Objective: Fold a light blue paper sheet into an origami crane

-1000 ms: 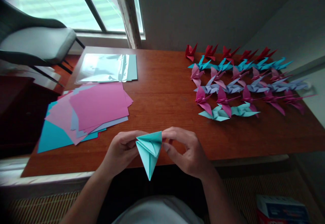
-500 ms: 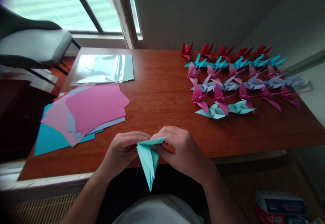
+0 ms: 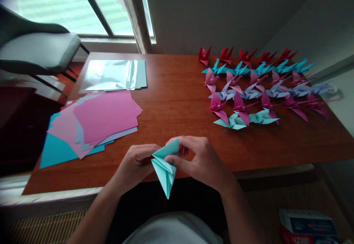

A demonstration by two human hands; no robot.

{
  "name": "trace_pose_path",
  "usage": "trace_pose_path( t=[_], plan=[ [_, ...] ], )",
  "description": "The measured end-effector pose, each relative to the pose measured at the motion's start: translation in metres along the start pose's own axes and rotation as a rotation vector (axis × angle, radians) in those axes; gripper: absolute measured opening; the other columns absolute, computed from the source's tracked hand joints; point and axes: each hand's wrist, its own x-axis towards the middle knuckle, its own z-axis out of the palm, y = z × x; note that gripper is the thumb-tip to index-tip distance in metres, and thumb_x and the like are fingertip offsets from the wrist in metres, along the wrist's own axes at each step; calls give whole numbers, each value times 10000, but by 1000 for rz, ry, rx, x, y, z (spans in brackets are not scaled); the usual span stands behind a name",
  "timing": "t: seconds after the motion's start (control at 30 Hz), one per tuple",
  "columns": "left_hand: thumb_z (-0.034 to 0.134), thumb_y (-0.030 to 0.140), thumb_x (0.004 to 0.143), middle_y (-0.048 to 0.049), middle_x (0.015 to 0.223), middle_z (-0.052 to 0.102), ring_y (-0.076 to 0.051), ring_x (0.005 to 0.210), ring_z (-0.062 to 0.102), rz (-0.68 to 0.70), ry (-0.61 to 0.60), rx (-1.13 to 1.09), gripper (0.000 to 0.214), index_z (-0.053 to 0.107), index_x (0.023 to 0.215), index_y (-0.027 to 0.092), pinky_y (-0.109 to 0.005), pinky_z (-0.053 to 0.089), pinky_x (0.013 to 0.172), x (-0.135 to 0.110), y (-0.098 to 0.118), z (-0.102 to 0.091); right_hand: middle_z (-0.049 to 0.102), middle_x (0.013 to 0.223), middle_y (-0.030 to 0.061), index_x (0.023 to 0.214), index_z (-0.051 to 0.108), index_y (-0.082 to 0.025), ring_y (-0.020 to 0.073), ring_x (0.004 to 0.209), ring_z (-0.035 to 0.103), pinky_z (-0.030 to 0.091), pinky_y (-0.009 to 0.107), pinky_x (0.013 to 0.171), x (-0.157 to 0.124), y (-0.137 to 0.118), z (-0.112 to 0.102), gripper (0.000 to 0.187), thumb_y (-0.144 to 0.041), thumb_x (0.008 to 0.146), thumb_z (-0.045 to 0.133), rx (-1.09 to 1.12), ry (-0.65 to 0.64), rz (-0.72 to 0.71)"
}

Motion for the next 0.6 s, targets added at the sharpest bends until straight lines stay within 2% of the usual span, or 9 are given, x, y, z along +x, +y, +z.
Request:
trace_pose_path(
  t=[0.1, 0.27, 0.33, 0.43, 0.5, 0.6],
  plan=[
    [679, 141, 879, -16, 765, 713, -110, 679, 632, 17, -26, 11, 77, 736, 828, 151, -186, 467, 663, 0, -1, 0, 786, 1066, 52, 1073, 726, -236, 228, 953, 747, 586, 321, 816, 1, 2, 3, 272, -371, 841, 769, -30, 22, 8],
    [711, 164, 866, -13, 758, 703, -108, 675, 626, 13, -57, 12, 63, 730, 808, 147, -184, 458, 651, -2, -2, 0, 766, 1158, 44, 1195, 688, -238, 212, 996, 738, 574, 315, 877, 5, 0, 5, 388, -329, 830, 781, -58, -17, 51],
    [711, 168, 867, -19, 767, 708, -111, 677, 629, 19, -47, -11, 65, 733, 812, 141, -187, 463, 651, -2, -1, 0, 764, 1148, 30, 1212, 680, -254, 202, 982, 732, 573, 296, 848, 7, 0, 4, 417, -338, 819, 795, -37, -24, 70],
    [699, 175, 884, -36, 846, 741, -123, 739, 664, 30, -29, -81, 68, 748, 851, 142, -192, 487, 697, 1, 3, 0, 761, 978, -2, 1223, 672, -276, 165, 834, 716, 563, 255, 718, 7, 3, 2, 422, -363, 827, 790, 59, -30, 97],
    [691, 184, 894, -28, 824, 742, -119, 726, 661, 19, -16, -93, 91, 751, 838, 143, -189, 485, 693, 2, 5, -1, 728, 881, -20, 1207, 670, -280, 140, 765, 687, 543, 235, 668, 5, 6, 2, 362, -361, 864, 754, 158, 48, 111],
    [688, 195, 890, -9, 736, 723, -107, 670, 632, -35, 40, -92, 129, 752, 791, 142, -181, 471, 654, 3, 7, -1, 681, 826, -29, 1049, 697, -272, 113, 736, 646, 512, 220, 657, -1, 8, 7, 129, -319, 930, 679, 222, 342, 109]
  ],
)
